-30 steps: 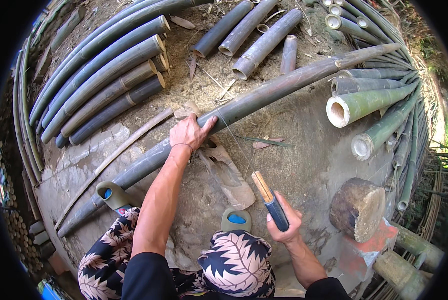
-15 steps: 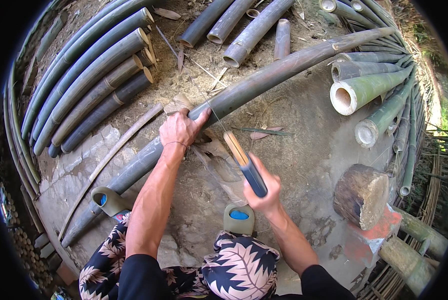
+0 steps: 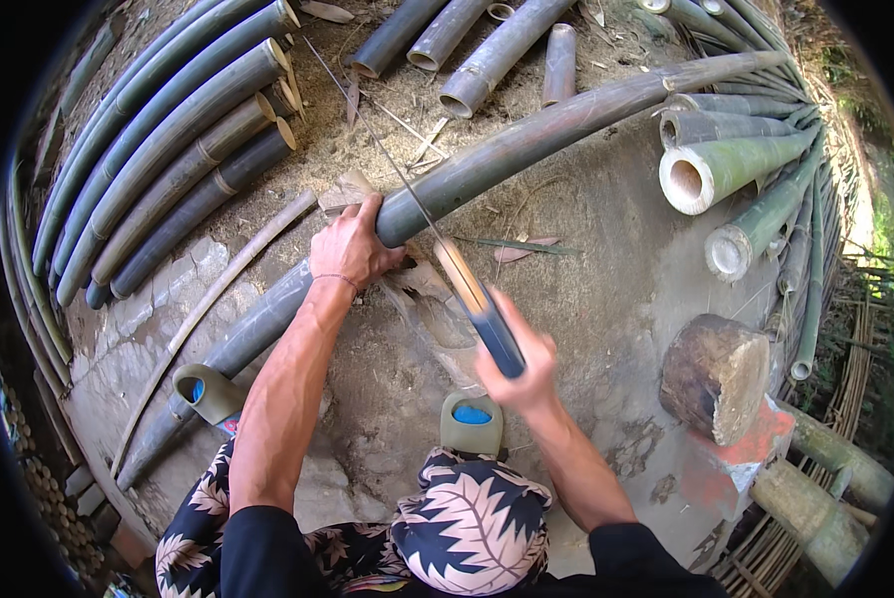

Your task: The person saws bamboo stalks on the ground using a hand saw, measuring sections with a tape measure and sorting the cut pieces.

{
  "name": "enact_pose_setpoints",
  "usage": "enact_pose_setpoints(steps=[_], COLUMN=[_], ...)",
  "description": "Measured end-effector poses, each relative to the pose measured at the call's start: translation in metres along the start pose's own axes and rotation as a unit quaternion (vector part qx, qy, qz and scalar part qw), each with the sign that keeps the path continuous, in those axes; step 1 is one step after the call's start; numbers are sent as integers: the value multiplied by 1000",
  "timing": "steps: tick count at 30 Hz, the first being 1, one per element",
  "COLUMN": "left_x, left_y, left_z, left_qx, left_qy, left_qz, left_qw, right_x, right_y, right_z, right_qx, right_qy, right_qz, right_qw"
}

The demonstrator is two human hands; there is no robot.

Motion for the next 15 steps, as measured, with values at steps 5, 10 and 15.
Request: enact_pose_setpoints(steps=[5, 10, 15], left_x=[-25, -3, -22], left_y=[0, -12, -8], left_z=[-5, 4, -1], left_qx=[-4, 7, 0], left_qy=[-22, 6, -5], left_qz=[-36, -12, -22], left_qw=[999, 1000, 1000], right_x=[-11, 10, 3], right_y=[135, -4, 75], right_z=[-110, 4, -54], right_qx=[-61, -12, -79], right_qy=[104, 65, 123], right_qz=[2, -26, 9], right_qw=[993, 997, 989])
Point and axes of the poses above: each hand's wrist, its own y-axis away from the middle knuckle, its own z-axis out of the palm, x = y × z, the point moved 8 cm from there along -y, towards the middle knuckle, and after that the axes turned 12 degrees about x, right-handed, at the moved point
